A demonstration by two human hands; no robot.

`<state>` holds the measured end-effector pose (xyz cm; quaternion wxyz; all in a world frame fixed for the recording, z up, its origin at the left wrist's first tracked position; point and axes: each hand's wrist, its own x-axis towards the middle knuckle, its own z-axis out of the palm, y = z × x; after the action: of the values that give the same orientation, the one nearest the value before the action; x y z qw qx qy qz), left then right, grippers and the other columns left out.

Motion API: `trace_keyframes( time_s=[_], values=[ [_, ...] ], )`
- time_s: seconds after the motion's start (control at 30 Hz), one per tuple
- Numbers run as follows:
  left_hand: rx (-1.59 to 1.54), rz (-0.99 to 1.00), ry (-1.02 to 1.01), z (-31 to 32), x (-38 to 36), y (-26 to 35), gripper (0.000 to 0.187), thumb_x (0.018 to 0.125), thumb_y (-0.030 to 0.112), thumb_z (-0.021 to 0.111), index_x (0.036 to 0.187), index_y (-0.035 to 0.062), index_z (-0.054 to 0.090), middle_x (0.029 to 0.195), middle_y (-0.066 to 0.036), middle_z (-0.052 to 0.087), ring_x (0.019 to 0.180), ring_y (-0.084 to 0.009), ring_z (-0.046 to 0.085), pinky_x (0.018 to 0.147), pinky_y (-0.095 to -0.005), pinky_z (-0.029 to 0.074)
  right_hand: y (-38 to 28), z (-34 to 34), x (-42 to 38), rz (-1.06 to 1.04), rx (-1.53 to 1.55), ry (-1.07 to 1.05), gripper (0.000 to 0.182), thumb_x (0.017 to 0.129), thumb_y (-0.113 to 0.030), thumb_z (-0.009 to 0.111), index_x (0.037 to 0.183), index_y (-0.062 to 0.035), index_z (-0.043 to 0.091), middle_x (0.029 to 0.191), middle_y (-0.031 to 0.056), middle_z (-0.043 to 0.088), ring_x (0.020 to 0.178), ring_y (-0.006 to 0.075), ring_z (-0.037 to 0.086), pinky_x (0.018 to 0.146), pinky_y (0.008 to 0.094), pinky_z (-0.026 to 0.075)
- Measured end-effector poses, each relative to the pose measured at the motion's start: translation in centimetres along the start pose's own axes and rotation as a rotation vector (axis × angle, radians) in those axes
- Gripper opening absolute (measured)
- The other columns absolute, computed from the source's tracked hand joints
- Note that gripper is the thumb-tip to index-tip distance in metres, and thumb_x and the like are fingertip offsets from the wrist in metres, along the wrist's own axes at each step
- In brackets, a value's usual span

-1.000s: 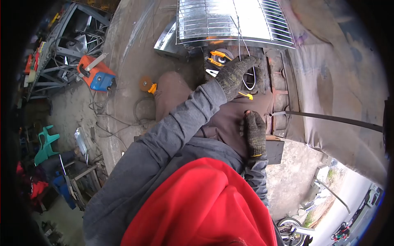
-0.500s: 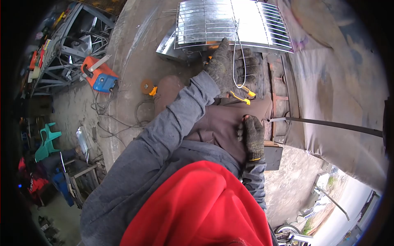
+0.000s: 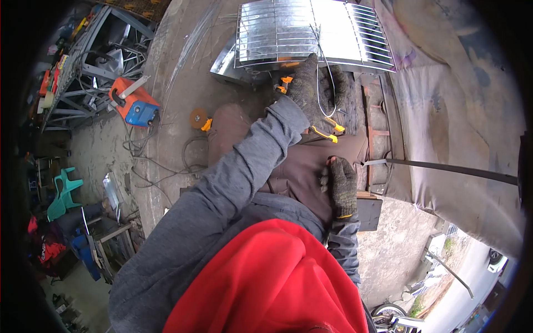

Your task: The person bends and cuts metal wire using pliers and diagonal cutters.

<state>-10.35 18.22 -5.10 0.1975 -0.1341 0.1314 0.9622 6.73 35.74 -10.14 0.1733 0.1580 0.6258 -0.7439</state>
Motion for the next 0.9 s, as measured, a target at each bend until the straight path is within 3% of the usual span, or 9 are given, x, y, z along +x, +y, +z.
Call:
trace_keyframes(
  time_s=[0.1,0.2,0.27,0.37,0.53,0.7,0.9],
  values=[
    [-0.086,-0.068,-0.044,-0.1,0.3,-0.2,0.041,0.096,0.043,0.057,0.106,0.0036,0.063,0.097,-0.01,0.068,0.086,-0.0253,0.068,0.075,-0.0407,0.058,0.9,-0.2,0.4,-0.14,-0.072,0.0,0.023,0.102,-0.023,0.055,0.097,-0.003,0.065,0.075,0.0007,0.061,0.064,0.0076,0.053,0.057,0.0237,0.044],
    [-0.003,-0.043,0.053,-0.1,0.4,-0.3,0.033,0.098,0.037,0.056,0.103,0.0055,0.063,0.094,-0.009,0.068,0.083,-0.0236,0.067,0.069,-0.0378,0.059,0.9,-0.2,0.3,-0.204,-0.099,-0.014,0.023,0.102,-0.023,0.055,0.098,-0.0031,0.065,0.075,0.0008,0.062,0.063,0.0073,0.053,0.057,0.0237,0.043],
    [0.143,-0.034,0.048,-0.3,0.6,-0.3,0.028,0.098,0.033,0.055,0.103,0.0063,0.063,0.09,-0.007,0.067,0.076,-0.0215,0.065,0.061,-0.0355,0.057,0.7,-0.3,0.3,-0.173,-0.099,-0.02,0.023,0.102,-0.023,0.055,0.097,-0.0031,0.065,0.075,0.0009,0.061,0.063,0.0074,0.053,0.057,0.0236,0.043],
    [0.114,0.026,0.006,-0.2,0.5,-0.6,0.025,0.099,0.03,0.054,0.102,0.0065,0.063,0.086,-0.006,0.065,0.071,-0.0194,0.063,0.057,-0.0335,0.054,0.7,-0.3,0.2,-0.156,-0.101,-0.027,0.023,0.102,-0.023,0.055,0.097,-0.0032,0.065,0.075,0.001,0.061,0.063,0.0077,0.053,0.057,0.0235,0.043],
    [0.082,0.05,0.034,-1.0,1.1,-0.9,0.022,0.1,0.027,0.053,0.102,0.0071,0.063,0.084,-0.004,0.063,0.07,-0.0183,0.061,0.055,-0.0315,0.053,0.8,-0.4,0.1,-0.172,-0.1,-0.034,0.022,0.102,-0.022,0.054,0.098,-0.003,0.065,0.076,0.0016,0.062,0.065,0.0084,0.055,0.057,0.0245,0.044],
    [0.098,0.059,0.007,-1.1,1.4,-1.1,0.02,0.099,0.026,0.055,0.102,0.0072,0.063,0.084,-0.005,0.062,0.069,-0.0179,0.061,0.054,-0.0301,0.052,1.2,-0.1,0.1,-0.408,-0.27,-0.003,0.02,0.102,-0.02,0.054,0.099,-0.0022,0.065,0.08,0.0026,0.063,0.069,0.0093,0.057,0.06,0.0261,0.046],
    [0.202,0.114,0.04,-0.6,1.1,-1.6,0.019,0.099,0.026,0.057,0.1,0.0075,0.061,0.081,-0.005,0.062,0.067,-0.017,0.059,0.052,-0.0301,0.05,1.1,-0.3,0.2,-0.169,-0.012,-0.014,0.019,0.101,-0.021,0.056,0.1,-0.004,0.065,0.079,0.0023,0.063,0.064,0.0088,0.055,0.055,0.024,0.044]
  ],
)
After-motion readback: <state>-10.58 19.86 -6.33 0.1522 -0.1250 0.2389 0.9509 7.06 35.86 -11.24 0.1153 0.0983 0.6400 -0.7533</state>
